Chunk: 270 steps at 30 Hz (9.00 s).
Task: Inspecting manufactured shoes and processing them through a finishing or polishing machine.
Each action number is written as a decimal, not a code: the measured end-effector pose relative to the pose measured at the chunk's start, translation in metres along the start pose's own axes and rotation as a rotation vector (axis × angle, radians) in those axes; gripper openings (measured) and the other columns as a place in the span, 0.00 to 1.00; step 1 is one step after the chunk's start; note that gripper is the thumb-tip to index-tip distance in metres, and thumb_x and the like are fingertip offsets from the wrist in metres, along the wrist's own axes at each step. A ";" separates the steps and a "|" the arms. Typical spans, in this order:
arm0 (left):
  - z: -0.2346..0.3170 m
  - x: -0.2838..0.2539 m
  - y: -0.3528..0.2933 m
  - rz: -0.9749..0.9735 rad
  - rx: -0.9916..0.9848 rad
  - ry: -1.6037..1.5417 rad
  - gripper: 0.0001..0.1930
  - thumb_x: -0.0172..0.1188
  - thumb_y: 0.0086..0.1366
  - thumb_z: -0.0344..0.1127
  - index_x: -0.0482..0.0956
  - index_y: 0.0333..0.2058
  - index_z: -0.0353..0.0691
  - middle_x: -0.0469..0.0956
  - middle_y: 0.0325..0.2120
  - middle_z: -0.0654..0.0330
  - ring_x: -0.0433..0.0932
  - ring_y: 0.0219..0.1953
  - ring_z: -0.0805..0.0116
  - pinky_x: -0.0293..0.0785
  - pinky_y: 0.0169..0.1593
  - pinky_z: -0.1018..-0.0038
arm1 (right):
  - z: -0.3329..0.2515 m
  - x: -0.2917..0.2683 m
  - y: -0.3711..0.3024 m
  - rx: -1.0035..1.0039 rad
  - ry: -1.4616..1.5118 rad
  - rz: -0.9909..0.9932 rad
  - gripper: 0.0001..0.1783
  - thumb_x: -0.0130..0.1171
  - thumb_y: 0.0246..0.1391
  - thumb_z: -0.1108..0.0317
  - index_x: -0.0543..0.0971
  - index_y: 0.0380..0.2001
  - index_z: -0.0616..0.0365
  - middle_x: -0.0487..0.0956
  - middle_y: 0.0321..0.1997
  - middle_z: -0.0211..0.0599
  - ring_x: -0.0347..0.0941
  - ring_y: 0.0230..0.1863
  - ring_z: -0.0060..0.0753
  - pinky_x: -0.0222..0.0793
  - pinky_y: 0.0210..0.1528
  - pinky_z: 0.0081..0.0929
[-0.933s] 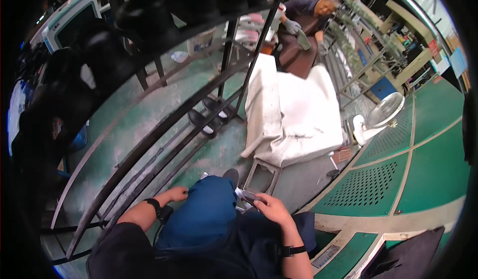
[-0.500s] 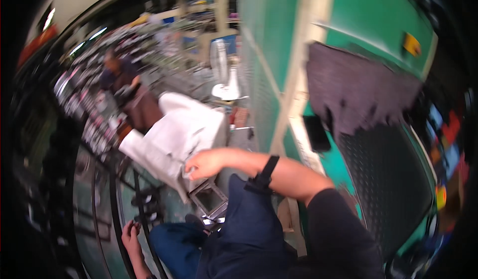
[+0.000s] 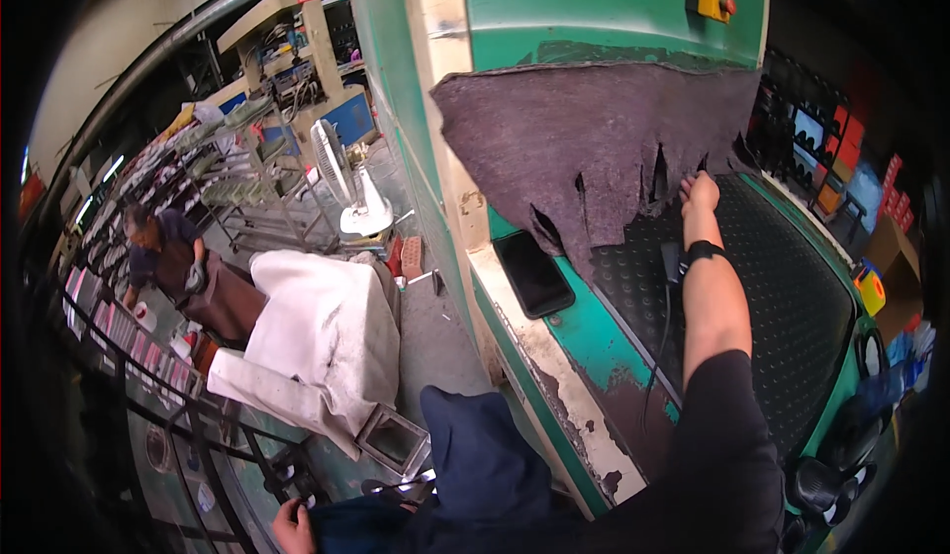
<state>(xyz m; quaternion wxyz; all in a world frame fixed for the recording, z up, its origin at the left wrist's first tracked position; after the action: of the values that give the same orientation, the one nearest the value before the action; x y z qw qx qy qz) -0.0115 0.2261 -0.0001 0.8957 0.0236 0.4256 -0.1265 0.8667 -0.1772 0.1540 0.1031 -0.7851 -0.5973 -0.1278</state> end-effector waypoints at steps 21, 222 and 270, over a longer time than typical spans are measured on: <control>-0.028 0.016 0.020 0.109 0.036 0.113 0.14 0.60 0.60 0.35 0.84 0.41 0.32 0.85 0.36 0.47 0.85 0.41 0.54 0.78 0.48 0.66 | 0.135 0.166 0.036 -0.463 -1.729 -0.332 0.27 0.59 0.53 0.48 0.82 0.51 0.52 0.79 0.58 0.51 0.74 0.61 0.54 0.70 0.60 0.41; -0.460 0.207 -0.164 -0.927 -0.076 0.400 0.21 0.60 0.59 0.44 0.82 0.49 0.41 0.79 0.53 0.53 0.78 0.53 0.53 0.76 0.54 0.58 | 0.280 0.143 -0.785 -0.713 -0.892 -2.802 0.25 0.57 0.60 0.50 0.79 0.54 0.54 0.83 0.47 0.49 0.79 0.49 0.55 0.74 0.51 0.48; -0.298 -0.037 -0.171 -0.259 -0.667 -0.008 0.23 0.61 0.67 0.40 0.76 0.57 0.35 0.83 0.43 0.54 0.82 0.40 0.66 0.78 0.40 0.71 | 0.109 -0.085 0.162 -0.311 -1.400 -0.035 0.29 0.47 0.65 0.51 0.77 0.56 0.65 0.80 0.55 0.51 0.78 0.54 0.46 0.70 0.57 0.36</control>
<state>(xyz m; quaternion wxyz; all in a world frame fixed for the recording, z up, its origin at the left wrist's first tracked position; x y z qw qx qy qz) -0.3017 0.1133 -0.1505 0.8323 -0.3248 0.4394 -0.0931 1.0095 -0.2631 0.0218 -0.4193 -0.6787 -0.5108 0.3205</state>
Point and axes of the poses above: each hand's wrist, its own y-axis towards the middle knuckle, its own x-axis out of the palm, z = x × y, the point moved 7 cm from there along y, towards the middle knuckle
